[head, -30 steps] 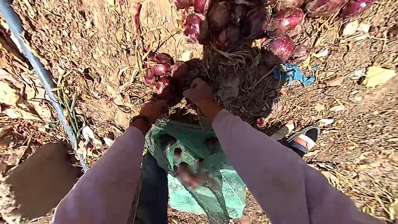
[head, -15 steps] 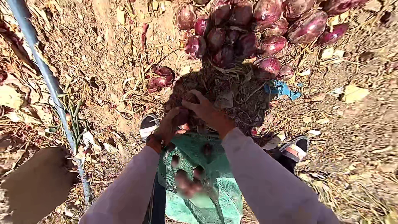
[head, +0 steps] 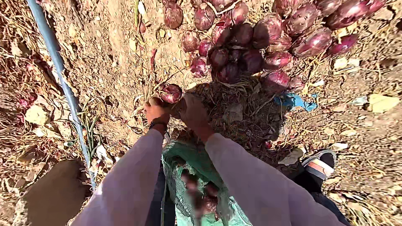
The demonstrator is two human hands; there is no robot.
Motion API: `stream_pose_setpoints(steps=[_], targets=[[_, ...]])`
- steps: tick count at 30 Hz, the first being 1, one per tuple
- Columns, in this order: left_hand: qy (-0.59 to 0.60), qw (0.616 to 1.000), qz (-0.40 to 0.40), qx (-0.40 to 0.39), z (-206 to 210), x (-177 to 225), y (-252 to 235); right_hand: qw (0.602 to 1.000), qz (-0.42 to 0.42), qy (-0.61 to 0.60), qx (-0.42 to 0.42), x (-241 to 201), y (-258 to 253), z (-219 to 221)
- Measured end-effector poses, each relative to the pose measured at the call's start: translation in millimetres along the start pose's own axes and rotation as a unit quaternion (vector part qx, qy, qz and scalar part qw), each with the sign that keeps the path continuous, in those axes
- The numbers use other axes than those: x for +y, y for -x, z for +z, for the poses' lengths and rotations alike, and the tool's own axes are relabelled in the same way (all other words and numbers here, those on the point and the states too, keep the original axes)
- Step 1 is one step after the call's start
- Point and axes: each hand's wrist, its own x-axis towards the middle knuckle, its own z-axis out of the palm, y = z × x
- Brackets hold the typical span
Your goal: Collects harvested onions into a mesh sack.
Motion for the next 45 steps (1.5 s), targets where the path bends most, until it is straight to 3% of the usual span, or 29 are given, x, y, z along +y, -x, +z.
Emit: stream_pose_setpoints(steps=[2, 3, 6, 9, 11, 13, 15, 17, 19, 22, 26, 29, 31, 32, 34, 35, 36, 38, 39, 40, 41, 43, 45], targets=[[0.008, 0.998, 0.040, 0.036, 3.3, -4.7, -22.2, 0.992, -0.109, 0.064, 0.013, -24.5, -49.8, 10.5], [0.001, 0.997, 0.066, 0.038, 3.9, -5.7, -28.0, 0.986, -0.130, 0.105, -0.021, -35.4, -65.1, 13.3], [0.017, 0.996, 0.090, 0.018, -0.1, -9.4, -39.0, 0.976, -0.124, 0.161, -0.083, -41.1, -86.5, 8.0], [0.131, 0.989, 0.074, 0.016, -3.6, -30.4, -35.8, 0.993, -0.031, 0.023, -0.109, -12.3, -66.1, -20.9], [0.252, 0.967, 0.042, -0.001, -4.8, -52.5, -23.0, 0.973, 0.087, -0.195, -0.092, 15.3, -37.7, -46.2], [0.402, 0.912, -0.003, -0.085, -11.7, -66.4, -8.8, 0.917, 0.220, -0.330, -0.042, 24.4, -17.0, -78.0], [0.472, 0.855, -0.062, -0.207, -20.9, -63.5, -3.8, 0.914, 0.287, -0.286, 0.026, 17.4, -15.7, -102.4], [0.333, 0.918, -0.023, -0.212, -28.2, -37.9, -9.7, 0.948, 0.273, -0.161, 0.015, 3.0, -34.4, -115.5], [0.089, 0.983, 0.086, -0.139, -41.6, 0.8, -16.7, 0.970, 0.241, -0.026, -0.016, -9.9, -65.4, -113.9], [-0.087, 0.988, 0.118, -0.040, -46.6, 40.0, -29.6, 0.970, 0.229, 0.075, -0.026, -15.1, -96.2, -103.5], [-0.109, 0.991, 0.062, -0.036, -32.3, 41.7, -57.4, 0.982, 0.182, 0.038, -0.028, 11.5, -97.5, -100.4], [-0.094, 0.986, 0.134, -0.041, -35.6, 32.3, -34.2, 0.980, 0.115, -0.162, 0.018, 47.7, -30.7, -92.5], [-0.029, 0.979, 0.194, -0.053, -31.3, 30.8, 8.3, 0.909, 0.123, -0.398, 0.019, 71.0, 45.5, -74.2], [0.038, 0.974, 0.207, -0.090, -21.3, 26.6, 40.4, 0.851, 0.169, -0.497, -0.030, 83.2, 95.2, -62.5], [0.207, 0.927, 0.175, -0.260, 15.9, -0.9, 110.2, 0.745, 0.289, -0.580, -0.159, 110.1, 190.0, -34.0], [0.242, 0.889, 0.148, -0.359, 47.6, -27.0, 137.3, 0.733, 0.328, -0.548, -0.233, 122.5, 224.5, -27.3], [0.218, 0.856, 0.134, -0.450, 77.5, -46.1, 159.3, 0.768, 0.346, -0.441, -0.309, 136.9, 251.3, -29.3], [-0.016, 0.797, 0.182, -0.576, 108.2, -70.9, 182.1, 0.850, 0.307, -0.132, -0.407, 183.9, 282.0, -39.7], [-0.133, 0.775, 0.217, -0.579, 115.4, -78.0, 180.1, 0.850, 0.300, 0.009, -0.432, 205.9, 279.9, -58.2], [-0.196, 0.778, 0.224, -0.553, 115.1, -79.8, 171.4, 0.849, 0.302, 0.077, -0.427, 225.8, 269.9, -81.0], [-0.206, 0.798, 0.207, -0.527, 101.6, -66.4, 157.8, 0.854, 0.303, 0.082, -0.414, 240.0, 251.2, -108.9], [-0.109, 0.854, 0.191, -0.471, 61.0, -6.3, 124.5, 0.870, 0.293, -0.018, -0.395, 250.2, 190.8, -170.8], [0.001, 0.903, 0.235, -0.359, 29.0, 57.0, 100.8, 0.919, 0.220, -0.133, -0.299, 250.5, 130.0, -206.2]])
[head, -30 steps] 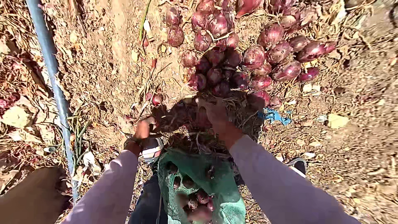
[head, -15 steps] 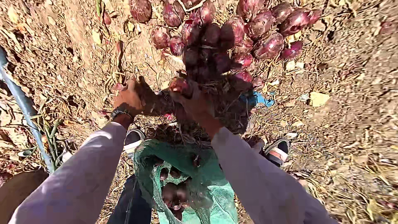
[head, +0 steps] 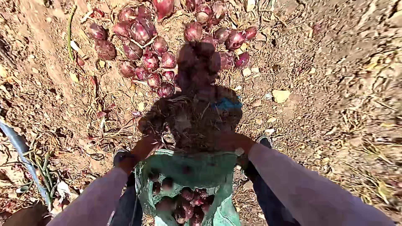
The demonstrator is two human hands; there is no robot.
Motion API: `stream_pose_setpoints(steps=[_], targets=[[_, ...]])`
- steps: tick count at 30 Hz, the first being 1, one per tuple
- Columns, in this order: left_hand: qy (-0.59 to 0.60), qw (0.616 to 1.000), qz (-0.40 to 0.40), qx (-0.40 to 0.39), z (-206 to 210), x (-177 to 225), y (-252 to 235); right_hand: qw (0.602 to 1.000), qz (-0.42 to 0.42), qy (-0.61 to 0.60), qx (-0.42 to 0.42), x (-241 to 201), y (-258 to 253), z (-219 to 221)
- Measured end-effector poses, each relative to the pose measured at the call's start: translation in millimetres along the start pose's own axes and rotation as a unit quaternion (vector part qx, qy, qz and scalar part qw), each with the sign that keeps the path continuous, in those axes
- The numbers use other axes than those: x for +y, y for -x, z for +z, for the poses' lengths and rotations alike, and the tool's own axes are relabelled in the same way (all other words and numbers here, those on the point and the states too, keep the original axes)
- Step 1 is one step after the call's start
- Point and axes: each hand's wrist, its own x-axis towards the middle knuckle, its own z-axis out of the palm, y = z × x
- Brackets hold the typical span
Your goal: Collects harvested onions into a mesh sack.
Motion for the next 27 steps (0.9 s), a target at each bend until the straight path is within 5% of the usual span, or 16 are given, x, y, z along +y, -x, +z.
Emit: stream_pose_setpoints(steps=[2, 4, 7, 12, 17, 20, 23, 25, 27], targets=[[-0.079, 0.978, 0.050, 0.187, -41.6, 49.8, -29.4, 0.967, -0.107, 0.038, 0.227, -54.8, -25.8, -41.0], [-0.158, 0.934, 0.075, 0.312, -79.4, 100.7, -54.6, 0.893, -0.124, 0.142, 0.408, -107.7, -49.3, -75.5], [-0.285, 0.904, 0.047, 0.314, -101.2, 152.5, -86.1, 0.877, -0.080, 0.205, 0.427, -153.2, -75.4, -86.2], [-0.374, 0.887, -0.048, 0.266, -73.2, 160.0, -114.1, 0.858, -0.060, 0.249, 0.446, -135.5, -102.6, -54.5], [-0.323, 0.912, -0.049, 0.246, -55.8, 123.0, -109.4, 0.865, -0.101, 0.271, 0.410, -122.8, -104.9, -69.7], [-0.196, 0.946, 0.013, 0.257, -35.6, 101.1, -69.5, 0.862, -0.163, 0.231, 0.421, -107.6, -83.0, -60.9], [0.048, 0.980, 0.072, 0.177, 10.7, 71.3, -12.4, 0.893, -0.201, 0.094, 0.391, -75.3, -36.3, 23.4], [0.144, 0.988, 0.024, 0.052, 54.4, 45.7, 20.2, 0.949, -0.194, 0.030, 0.248, -37.4, -4.1, 111.1], [0.099, 0.990, -0.021, -0.100, 100.6, 1.6, 29.4, 0.984, -0.167, 0.044, 0.031, 12.7, 5.7, 200.3]])
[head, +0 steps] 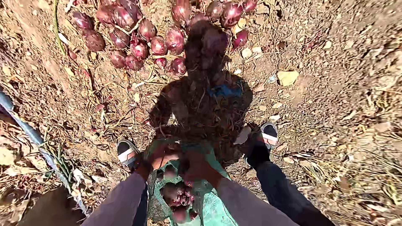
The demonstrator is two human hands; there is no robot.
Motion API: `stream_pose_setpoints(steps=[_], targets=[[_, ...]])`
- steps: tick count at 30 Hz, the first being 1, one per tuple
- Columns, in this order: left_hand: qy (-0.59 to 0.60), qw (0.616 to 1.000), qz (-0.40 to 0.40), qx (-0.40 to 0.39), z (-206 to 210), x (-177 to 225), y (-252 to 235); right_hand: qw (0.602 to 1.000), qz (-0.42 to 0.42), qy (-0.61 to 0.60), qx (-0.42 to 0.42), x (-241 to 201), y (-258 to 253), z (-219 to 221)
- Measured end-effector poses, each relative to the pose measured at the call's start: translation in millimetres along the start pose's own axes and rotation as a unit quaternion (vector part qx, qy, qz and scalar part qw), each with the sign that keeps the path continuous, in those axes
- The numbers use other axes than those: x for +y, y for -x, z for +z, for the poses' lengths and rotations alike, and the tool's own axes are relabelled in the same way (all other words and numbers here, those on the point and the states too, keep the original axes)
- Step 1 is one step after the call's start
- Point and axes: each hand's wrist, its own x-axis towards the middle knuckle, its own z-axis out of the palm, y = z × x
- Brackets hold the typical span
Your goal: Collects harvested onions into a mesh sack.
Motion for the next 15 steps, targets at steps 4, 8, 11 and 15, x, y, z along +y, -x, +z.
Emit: stream_pose_setpoints(steps=[4, 8, 11, 15], targets=[[-0.309, 0.948, -0.052, -0.053, 10.1, -15.3, 3.6, 0.988, 0.086, 0.032, -0.124, 15.6, 22.3, 30.0], [-0.248, 0.893, 0.040, 0.375, -41.3, 75.3, -32.4, 0.933, 0.080, 0.065, 0.345, 9.7, -15.4, -85.0], [-0.271, 0.860, 0.046, 0.429, -97.6, 122.2, -78.6, 0.869, 0.071, 0.121, 0.474, 6.5, -81.1, -206.8], [-0.315, 0.888, 0.004, 0.335, -106.1, 157.5, -112.3, 0.908, 0.158, 0.140, 0.362, 8.5, -118.9, -299.6]])
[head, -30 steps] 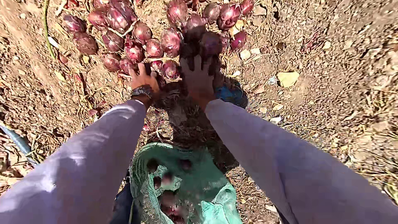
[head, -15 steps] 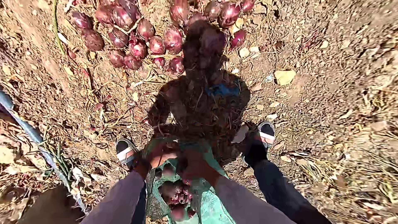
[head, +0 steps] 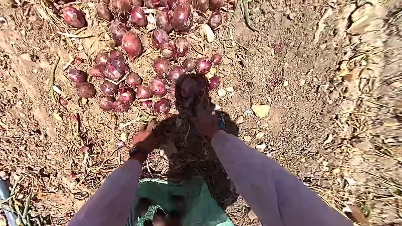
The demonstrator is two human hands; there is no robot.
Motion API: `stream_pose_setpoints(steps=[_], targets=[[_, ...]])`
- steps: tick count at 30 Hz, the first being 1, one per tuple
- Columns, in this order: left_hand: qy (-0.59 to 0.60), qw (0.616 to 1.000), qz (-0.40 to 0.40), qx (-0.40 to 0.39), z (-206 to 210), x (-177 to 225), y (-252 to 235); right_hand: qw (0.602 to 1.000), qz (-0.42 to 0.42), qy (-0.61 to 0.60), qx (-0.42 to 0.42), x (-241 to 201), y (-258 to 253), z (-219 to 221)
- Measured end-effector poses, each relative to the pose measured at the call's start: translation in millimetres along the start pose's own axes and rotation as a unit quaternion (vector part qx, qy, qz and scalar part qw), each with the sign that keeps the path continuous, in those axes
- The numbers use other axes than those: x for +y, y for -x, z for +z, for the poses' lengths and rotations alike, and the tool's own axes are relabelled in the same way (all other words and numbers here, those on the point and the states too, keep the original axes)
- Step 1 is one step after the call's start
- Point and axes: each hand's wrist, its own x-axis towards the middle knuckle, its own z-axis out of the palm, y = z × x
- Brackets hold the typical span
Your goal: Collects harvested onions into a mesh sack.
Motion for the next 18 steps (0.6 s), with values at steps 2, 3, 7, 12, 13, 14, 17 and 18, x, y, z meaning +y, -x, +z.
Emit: stream_pose_setpoints(steps=[2, 3, 7, 12, 13, 14, 17, 18], targets=[[0.098, 0.995, -0.016, -0.022, -4.4, 8.0, -6.0, 0.999, -0.001, 0.007, -0.042, 6.7, -15.1, -10.3], [0.204, 0.978, -0.028, -0.036, -9.7, 10.7, -6.4, 1.000, 0.001, -0.007, -0.028, 8.2, -18.2, -18.2], [0.625, 0.775, 0.002, -0.091, -34.9, 13.3, -3.7, 0.996, -0.011, -0.067, 0.050, -24.0, -18.7, -69.0], [0.171, 0.980, -0.040, 0.095, -79.9, 68.8, -35.7, 0.999, 0.012, -0.046, -0.010, -62.8, -40.1, -73.9], [0.081, 0.992, -0.063, 0.071, -80.7, 80.2, -39.9, 0.996, 0.023, -0.087, 0.008, -59.9, -41.5, -64.2], [0.038, 0.995, -0.081, 0.051, -75.5, 86.8, -45.1, 0.986, 0.031, -0.163, 0.027, -54.6, -39.6, -50.9], [0.008, 0.995, -0.072, 0.061, -55.2, 81.8, -52.2, 0.854, 0.014, -0.520, 0.028, -40.9, 9.3, 2.5], [0.014, 0.996, -0.062, 0.064, -50.6, 76.2, -47.8, 0.784, 0.021, -0.620, -0.026, -37.5, 48.9, 22.0]])
